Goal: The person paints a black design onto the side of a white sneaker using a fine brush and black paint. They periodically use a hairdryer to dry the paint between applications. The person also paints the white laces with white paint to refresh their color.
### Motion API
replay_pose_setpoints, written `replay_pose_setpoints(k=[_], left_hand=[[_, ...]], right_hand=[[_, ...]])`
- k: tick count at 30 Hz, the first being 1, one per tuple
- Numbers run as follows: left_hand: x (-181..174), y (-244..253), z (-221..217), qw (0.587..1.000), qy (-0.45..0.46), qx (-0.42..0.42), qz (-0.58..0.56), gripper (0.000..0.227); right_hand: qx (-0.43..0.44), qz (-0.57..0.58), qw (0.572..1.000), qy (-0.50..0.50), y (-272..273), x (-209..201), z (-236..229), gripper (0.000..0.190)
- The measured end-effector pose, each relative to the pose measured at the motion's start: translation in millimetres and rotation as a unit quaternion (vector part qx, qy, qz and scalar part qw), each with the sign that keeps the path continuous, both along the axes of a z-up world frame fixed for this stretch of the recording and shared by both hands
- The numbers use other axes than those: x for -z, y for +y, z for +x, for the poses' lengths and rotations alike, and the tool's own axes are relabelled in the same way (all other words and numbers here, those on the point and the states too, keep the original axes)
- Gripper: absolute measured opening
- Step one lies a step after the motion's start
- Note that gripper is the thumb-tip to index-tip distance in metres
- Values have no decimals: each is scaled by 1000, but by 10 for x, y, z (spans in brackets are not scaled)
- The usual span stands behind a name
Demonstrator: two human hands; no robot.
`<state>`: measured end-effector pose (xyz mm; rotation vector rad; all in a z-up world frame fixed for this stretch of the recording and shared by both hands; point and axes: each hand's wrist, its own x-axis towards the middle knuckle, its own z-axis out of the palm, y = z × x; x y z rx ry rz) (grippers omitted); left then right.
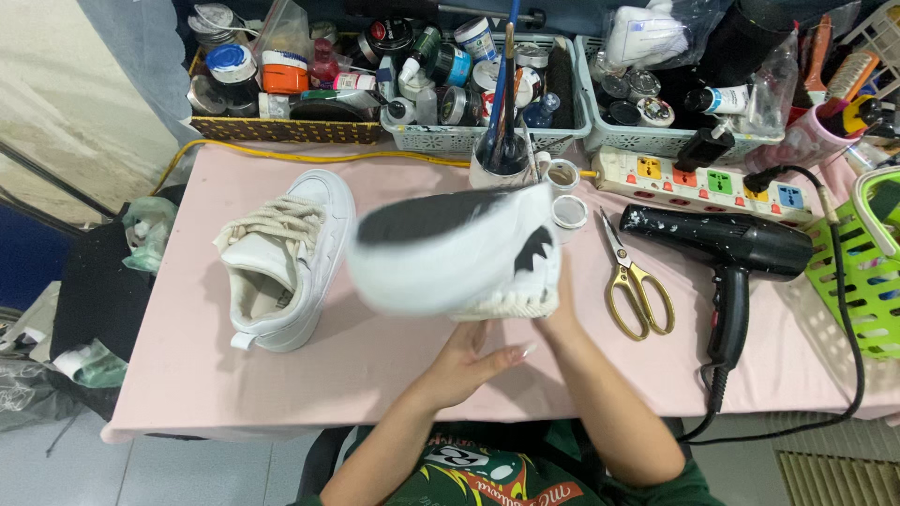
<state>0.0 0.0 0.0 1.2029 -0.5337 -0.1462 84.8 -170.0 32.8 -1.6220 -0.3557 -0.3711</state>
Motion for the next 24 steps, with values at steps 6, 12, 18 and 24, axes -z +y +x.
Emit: replay_pose_setpoints(k=[6, 12, 18, 24], left_hand=[[-694, 944, 128, 976, 179, 45, 119, 54], [-924, 1264, 390, 969, 243, 47, 4, 73], [-576, 1148, 559, 961, 268, -29, 67, 79], [-598, 979, 615, 902, 430, -23, -1, 83]], right_hand=[[25, 196, 973, 121, -213, -1012, 252, 34], [65, -371, 920, -112, 157, -1809, -16, 33], [42, -411, 909, -51, 394, -1778, 195, 50], [-102, -166, 974, 118, 157, -1655, 490, 55]])
